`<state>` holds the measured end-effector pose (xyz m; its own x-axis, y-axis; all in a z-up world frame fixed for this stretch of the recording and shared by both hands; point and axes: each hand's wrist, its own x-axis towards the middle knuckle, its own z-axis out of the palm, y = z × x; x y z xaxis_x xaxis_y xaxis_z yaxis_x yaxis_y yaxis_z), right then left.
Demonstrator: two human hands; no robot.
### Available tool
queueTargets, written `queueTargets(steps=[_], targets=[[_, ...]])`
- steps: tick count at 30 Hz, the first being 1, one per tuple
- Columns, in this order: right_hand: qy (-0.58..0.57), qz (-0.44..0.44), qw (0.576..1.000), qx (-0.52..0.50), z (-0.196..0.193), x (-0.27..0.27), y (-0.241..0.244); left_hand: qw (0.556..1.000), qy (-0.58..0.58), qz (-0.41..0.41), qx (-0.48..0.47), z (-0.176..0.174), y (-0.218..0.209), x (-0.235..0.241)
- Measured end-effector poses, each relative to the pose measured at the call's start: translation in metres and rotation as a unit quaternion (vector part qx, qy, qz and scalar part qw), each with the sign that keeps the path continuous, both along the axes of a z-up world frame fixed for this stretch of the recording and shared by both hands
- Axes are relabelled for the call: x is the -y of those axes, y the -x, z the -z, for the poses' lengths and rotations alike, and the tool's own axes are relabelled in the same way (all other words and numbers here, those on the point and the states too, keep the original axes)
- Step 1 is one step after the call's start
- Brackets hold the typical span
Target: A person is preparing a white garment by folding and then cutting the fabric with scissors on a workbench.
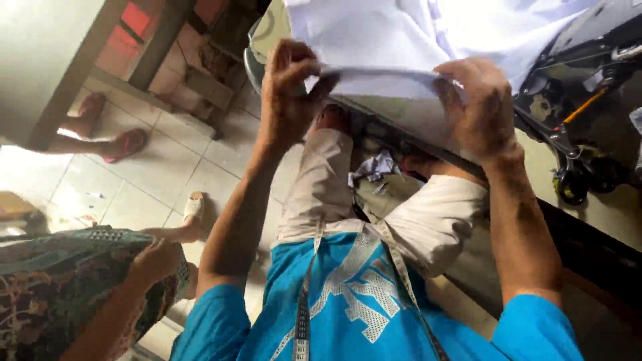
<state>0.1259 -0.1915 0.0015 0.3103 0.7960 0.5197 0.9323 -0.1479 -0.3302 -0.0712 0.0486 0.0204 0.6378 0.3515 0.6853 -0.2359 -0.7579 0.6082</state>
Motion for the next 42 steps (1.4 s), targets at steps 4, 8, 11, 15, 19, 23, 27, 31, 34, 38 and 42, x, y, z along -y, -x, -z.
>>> queueTargets(steps=[4, 8, 11, 15, 19, 23, 27, 31, 34, 38, 42], targets=[[-0.013, 0.134, 0.984, 0.119, -0.018, 0.051, 0.020, 0.961, 0.232, 0.056, -0.139, 0.006, -0.043, -0.034], [0.110, 0.287, 0.940, 0.151, 0.014, 0.121, 0.012, 0.896, 0.389, 0.098, -0.190, -0.003, -0.054, -0.046], [0.152, 0.303, 0.931, 0.136, 0.032, 0.147, 0.004, 0.880, 0.414, 0.086, -0.216, 0.008, -0.060, -0.050], [0.153, 0.275, 0.942, 0.119, 0.040, 0.153, -0.012, 0.863, 0.435, 0.080, -0.243, 0.014, -0.069, -0.054], [0.216, 0.296, 0.897, 0.247, 0.044, 0.156, -0.017, 0.851, 0.474, 0.082, -0.211, 0.022, -0.077, -0.055], [0.208, 0.278, 0.904, 0.248, 0.044, 0.157, -0.015, 0.846, 0.493, 0.067, -0.190, 0.030, -0.083, -0.056], [0.194, 0.276, 0.910, 0.240, 0.035, 0.157, -0.015, 0.867, 0.467, 0.048, -0.168, 0.047, -0.089, -0.066], [0.202, 0.300, 0.912, 0.193, 0.026, 0.179, -0.008, 0.863, 0.478, 0.043, -0.157, 0.051, -0.088, -0.067], [0.164, 0.301, 0.930, 0.134, 0.035, 0.195, -0.008, 0.866, 0.471, 0.038, -0.162, 0.057, -0.084, -0.066], [0.162, 0.291, 0.926, 0.179, 0.038, 0.199, -0.012, 0.861, 0.474, 0.054, -0.178, 0.051, -0.082, -0.064], [0.162, 0.281, 0.921, 0.215, 0.038, 0.202, -0.016, 0.860, 0.473, 0.066, -0.177, 0.057, -0.082, -0.067]])
